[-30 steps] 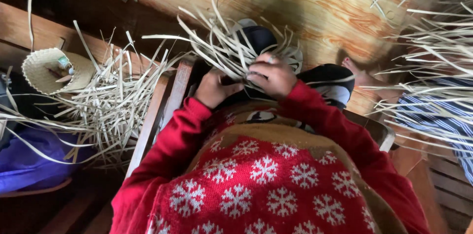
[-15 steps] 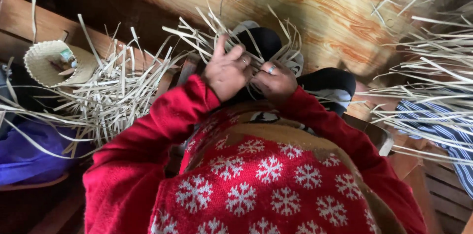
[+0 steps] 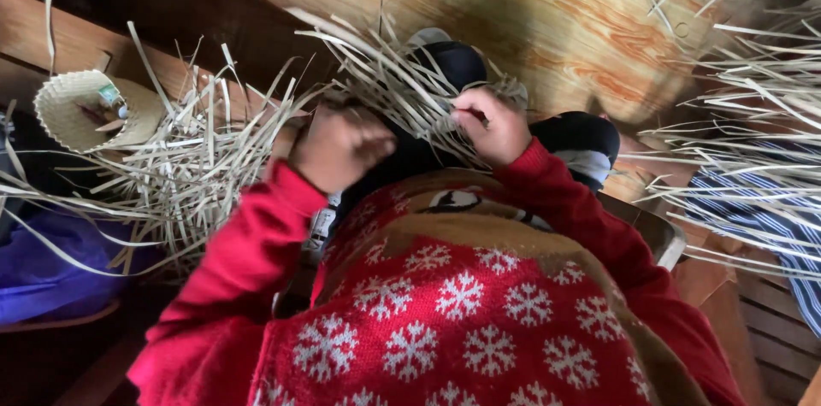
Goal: Weaving and braiding long strips of dried plant material to create a craft item.
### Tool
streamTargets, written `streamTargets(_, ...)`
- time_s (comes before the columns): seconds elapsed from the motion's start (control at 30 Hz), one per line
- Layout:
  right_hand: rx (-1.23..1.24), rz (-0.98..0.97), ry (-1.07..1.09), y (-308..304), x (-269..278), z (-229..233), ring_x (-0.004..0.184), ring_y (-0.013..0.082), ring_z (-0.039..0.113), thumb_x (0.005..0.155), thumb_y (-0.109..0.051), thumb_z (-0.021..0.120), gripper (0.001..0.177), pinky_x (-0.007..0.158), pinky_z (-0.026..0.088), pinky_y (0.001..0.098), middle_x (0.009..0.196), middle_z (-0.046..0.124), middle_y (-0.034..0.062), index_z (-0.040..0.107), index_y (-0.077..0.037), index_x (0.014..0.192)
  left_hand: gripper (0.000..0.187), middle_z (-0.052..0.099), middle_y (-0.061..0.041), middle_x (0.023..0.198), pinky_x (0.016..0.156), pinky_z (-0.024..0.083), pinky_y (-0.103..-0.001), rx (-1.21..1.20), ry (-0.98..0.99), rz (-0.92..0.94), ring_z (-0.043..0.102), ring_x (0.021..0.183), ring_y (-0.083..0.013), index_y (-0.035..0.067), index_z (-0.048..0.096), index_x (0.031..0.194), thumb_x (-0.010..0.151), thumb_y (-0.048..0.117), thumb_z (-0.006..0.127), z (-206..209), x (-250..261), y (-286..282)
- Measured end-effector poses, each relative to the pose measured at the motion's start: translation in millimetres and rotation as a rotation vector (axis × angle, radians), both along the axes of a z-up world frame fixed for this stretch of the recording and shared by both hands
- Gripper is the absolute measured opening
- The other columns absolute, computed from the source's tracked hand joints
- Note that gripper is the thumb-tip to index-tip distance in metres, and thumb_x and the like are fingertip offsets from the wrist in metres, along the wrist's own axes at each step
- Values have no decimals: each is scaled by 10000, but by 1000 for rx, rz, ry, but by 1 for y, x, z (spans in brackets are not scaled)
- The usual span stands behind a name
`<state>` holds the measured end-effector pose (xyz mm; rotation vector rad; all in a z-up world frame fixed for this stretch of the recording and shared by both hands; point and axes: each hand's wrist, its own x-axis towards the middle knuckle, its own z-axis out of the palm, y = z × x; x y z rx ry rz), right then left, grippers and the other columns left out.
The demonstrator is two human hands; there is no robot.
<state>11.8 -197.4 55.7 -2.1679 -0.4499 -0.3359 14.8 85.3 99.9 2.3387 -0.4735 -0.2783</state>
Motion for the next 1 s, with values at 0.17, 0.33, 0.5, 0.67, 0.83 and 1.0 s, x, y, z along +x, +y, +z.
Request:
streamTargets(0.17, 15, 111, 31, -3, -9, -2, 735, 253, 710, 872, -226, 842, 95, 684, 567, 369, 759, 719, 24, 770, -188, 921, 526, 704, -159, 1143, 941, 558, -453, -338, 92, 263, 665, 1105, -373, 108, 762, 1130, 685, 316, 951, -44, -24, -45)
streamTargets(0.33, -11, 277, -9, -4, -25, -10, 810, 318, 710, 938, -177, 755, 65, 705, 580, 425, 872, 742, 87, 754, -117, 912, 401, 725, -174, 1034, 931, 555, -477, -552, 69, 297, 681, 1035, -394, 78, 786, 989, 679, 259, 966, -71, -12, -81)
streamTargets(0.5, -292, 342, -345, 3, -29, -5, 722, 231, 704, 972, -55, 638, 133, 639, 581, 356, 793, 717, 89, 734, -86, 885, 296, 752, -177, 955, 917, 547, -482, -573, 335, 293, 711, 979, -385, 79, 792, 941, 709, 204, 929, -90, -4, -89)
streamTargets(0.67, -410, 404, -155, 8, -16, 38, 776, 244, 688, 955, 15, 618, 160, 736, 578, 328, 779, 679, 57, 683, -71, 838, 160, 767, -88, 826, 852, 565, -313, -911, 529, 300, 700, 829, -123, 66, 795, 907, 781, 77, 892, -107, 0, -90)
streamTargets(0.83, -367, 442, 76, -10, -18, -1, 886, 255, 698, 995, -188, 591, 130, 771, 570, 383, 878, 713, 18, 698, -164, 925, 168, 777, -105, 845, 855, 557, -310, -897, 511, 377, 714, 835, -137, 43, 801, 933, 799, 92, 891, -125, 0, -90)
streamTargets(1.0, -355, 181, 6, -21, 13, 30, 886, 290, 706, 916, -152, 746, 101, 756, 579, 413, 944, 731, 53, 771, -220, 986, 196, 790, -85, 892, 888, 553, -324, -828, 482, 447, 730, 875, -150, 95, 816, 965, 793, 123, 906, -103, -1, -93)
